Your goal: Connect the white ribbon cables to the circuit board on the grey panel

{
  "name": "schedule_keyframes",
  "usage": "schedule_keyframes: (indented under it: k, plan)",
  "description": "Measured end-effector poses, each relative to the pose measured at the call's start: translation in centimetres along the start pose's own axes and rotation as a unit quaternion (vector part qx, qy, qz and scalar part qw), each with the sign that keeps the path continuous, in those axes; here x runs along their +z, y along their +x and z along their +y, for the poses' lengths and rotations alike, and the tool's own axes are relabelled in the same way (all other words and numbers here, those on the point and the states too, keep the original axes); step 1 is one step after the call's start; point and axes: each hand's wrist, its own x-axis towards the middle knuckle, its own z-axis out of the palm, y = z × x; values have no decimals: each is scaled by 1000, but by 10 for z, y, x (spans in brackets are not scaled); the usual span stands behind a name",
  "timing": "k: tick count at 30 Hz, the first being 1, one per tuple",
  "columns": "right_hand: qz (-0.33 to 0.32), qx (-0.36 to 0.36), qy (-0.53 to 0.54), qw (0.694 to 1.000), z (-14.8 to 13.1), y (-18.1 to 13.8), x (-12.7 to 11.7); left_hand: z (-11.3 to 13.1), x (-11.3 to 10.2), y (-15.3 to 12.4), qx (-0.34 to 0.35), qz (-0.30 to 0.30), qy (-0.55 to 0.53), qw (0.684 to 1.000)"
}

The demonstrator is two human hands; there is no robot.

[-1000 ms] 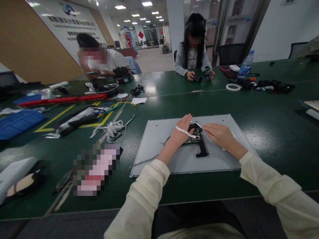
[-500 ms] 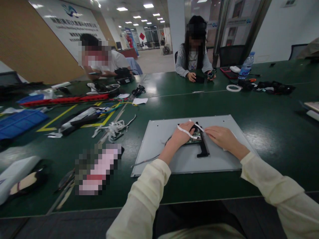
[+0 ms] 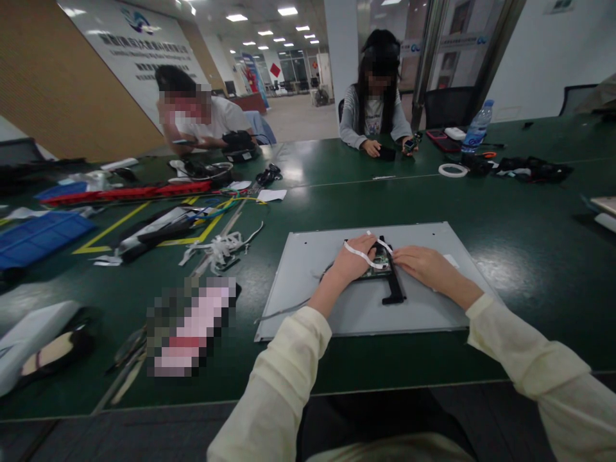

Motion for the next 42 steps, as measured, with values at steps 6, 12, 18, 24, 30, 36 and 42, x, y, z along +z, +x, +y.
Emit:
schedule_keyframes:
  k: [6, 12, 18, 24, 30, 36, 42]
  plan:
    - [50, 57, 65, 995, 2, 0, 2, -2, 4, 0, 12, 22, -8, 1000]
    - [77, 81, 119, 987, 2, -1, 1, -1, 4, 0, 7, 27, -11, 1000]
    - [36, 71, 172, 982, 2, 4, 2, 2, 1, -1, 5, 29, -3, 1000]
    - [97, 116, 187, 971, 1, 5, 0, 1, 1, -1, 10, 38, -3, 999]
    - [121, 191, 250, 941, -4, 7, -4, 1, 2, 0, 14, 39, -5, 999]
    - [116, 219, 265, 932, -6, 10, -4, 0, 1, 0, 16, 36, -9, 999]
    - [87, 168, 224, 956, -2, 8, -1, 0, 3, 0, 13, 37, -5, 999]
